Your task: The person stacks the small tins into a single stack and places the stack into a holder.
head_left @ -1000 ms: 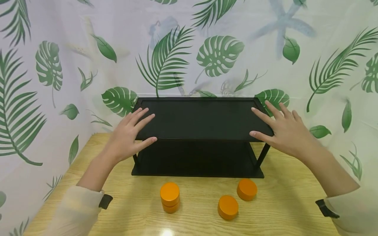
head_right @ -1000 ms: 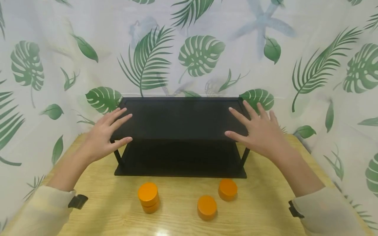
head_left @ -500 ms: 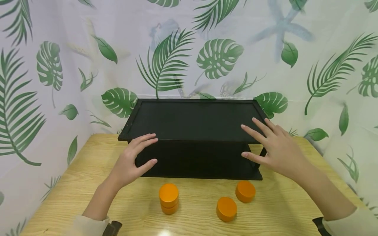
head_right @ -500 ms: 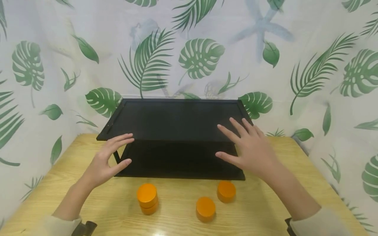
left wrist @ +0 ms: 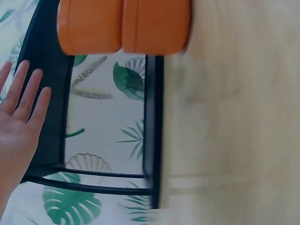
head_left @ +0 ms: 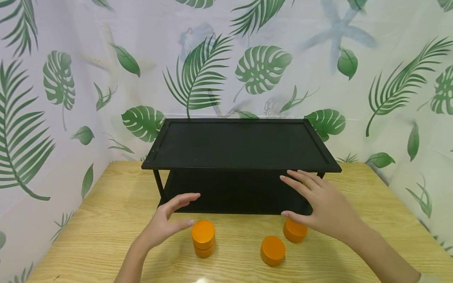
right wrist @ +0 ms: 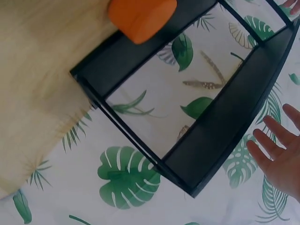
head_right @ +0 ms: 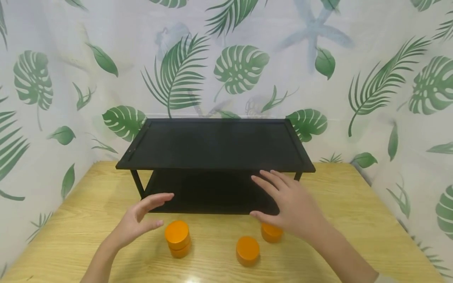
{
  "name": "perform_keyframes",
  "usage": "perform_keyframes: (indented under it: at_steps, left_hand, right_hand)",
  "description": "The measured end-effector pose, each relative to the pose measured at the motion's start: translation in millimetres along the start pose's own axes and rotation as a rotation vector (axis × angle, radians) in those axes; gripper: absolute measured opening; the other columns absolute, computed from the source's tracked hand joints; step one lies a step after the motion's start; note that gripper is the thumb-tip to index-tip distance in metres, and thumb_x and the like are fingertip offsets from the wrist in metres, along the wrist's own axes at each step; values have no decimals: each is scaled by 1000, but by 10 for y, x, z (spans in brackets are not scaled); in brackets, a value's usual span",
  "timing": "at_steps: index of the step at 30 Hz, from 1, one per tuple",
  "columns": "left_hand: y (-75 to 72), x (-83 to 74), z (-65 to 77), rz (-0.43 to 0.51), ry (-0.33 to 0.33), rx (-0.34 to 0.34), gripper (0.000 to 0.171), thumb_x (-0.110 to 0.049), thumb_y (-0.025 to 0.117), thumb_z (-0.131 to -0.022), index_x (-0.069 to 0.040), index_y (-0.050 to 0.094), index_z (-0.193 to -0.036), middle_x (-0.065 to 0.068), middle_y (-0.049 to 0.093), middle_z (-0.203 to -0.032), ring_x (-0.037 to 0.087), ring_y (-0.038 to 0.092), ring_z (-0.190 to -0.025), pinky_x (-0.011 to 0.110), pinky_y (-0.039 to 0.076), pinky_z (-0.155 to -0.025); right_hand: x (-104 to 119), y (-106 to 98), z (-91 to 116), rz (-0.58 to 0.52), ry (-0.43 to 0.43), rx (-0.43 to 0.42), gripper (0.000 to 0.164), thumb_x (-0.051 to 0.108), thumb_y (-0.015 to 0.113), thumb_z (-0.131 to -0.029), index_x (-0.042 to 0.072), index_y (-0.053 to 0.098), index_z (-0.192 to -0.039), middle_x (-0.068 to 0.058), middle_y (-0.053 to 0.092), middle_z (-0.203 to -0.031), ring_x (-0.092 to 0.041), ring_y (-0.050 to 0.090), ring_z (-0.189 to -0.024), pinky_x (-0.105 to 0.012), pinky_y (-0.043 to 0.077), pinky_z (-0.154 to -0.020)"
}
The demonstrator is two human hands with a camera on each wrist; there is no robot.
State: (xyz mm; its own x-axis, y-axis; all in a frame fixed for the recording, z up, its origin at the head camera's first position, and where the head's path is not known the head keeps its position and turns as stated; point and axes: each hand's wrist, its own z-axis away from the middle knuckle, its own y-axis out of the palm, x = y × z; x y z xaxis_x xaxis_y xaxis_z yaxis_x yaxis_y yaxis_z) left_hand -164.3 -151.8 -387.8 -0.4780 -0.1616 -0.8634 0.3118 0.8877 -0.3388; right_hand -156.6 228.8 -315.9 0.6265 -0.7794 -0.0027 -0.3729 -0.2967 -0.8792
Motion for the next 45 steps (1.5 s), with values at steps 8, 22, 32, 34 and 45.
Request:
perform_keyframes:
  at_steps: [8, 22, 32, 34, 45]
  left_hand:
    - [64, 163, 102, 126, -51, 46, 56, -2, 65, -84, -10, 44, -134, 4, 43, -137, 23, 39, -124, 36, 30, -103]
    - [77, 441, 145, 196, -157, 147, 65, -7, 69, -82, -5, 36, -138, 20, 36, -139, 35, 32, -126, 50, 27, -102]
    - [115, 550, 173, 283, -236, 274, 73, -8, 72, -79, -1, 31, -139, 18, 32, -142, 32, 33, -127, 49, 28, -102]
    - [141, 565, 175, 269, -248, 295, 74, -9, 73, -78, 0, 32, -139, 16, 34, -141, 31, 35, -126, 48, 29, -102]
    - [249, 606, 165, 257, -309, 307, 69, -8, 74, -77, -2, 37, -136, 10, 46, -131, 26, 43, -119, 35, 33, -100]
  right_hand:
    - [126, 194, 115, -58, 13, 26, 70, 52, 67, -76, 18, 47, -134, -5, 50, -129, -27, 50, -109, -48, 48, -79]
    - [257, 490, 331, -262, 183, 140, 65, 52, 67, -77, 22, 49, -132, -2, 52, -125, -26, 53, -106, -48, 49, -76]
    - [292, 648, 434, -445, 277, 248, 67, 51, 67, -77, 18, 48, -132, -5, 52, -127, -30, 52, -109, -50, 46, -84]
    - [289, 675, 451, -478, 281, 266, 67, 51, 66, -78, 14, 49, -131, -4, 52, -127, -28, 53, -109, -47, 47, -84]
    - [190, 861, 611, -759, 273, 346, 65, 35, 68, -82, 2, 42, -132, -12, 49, -128, -24, 52, -107, -39, 44, -89]
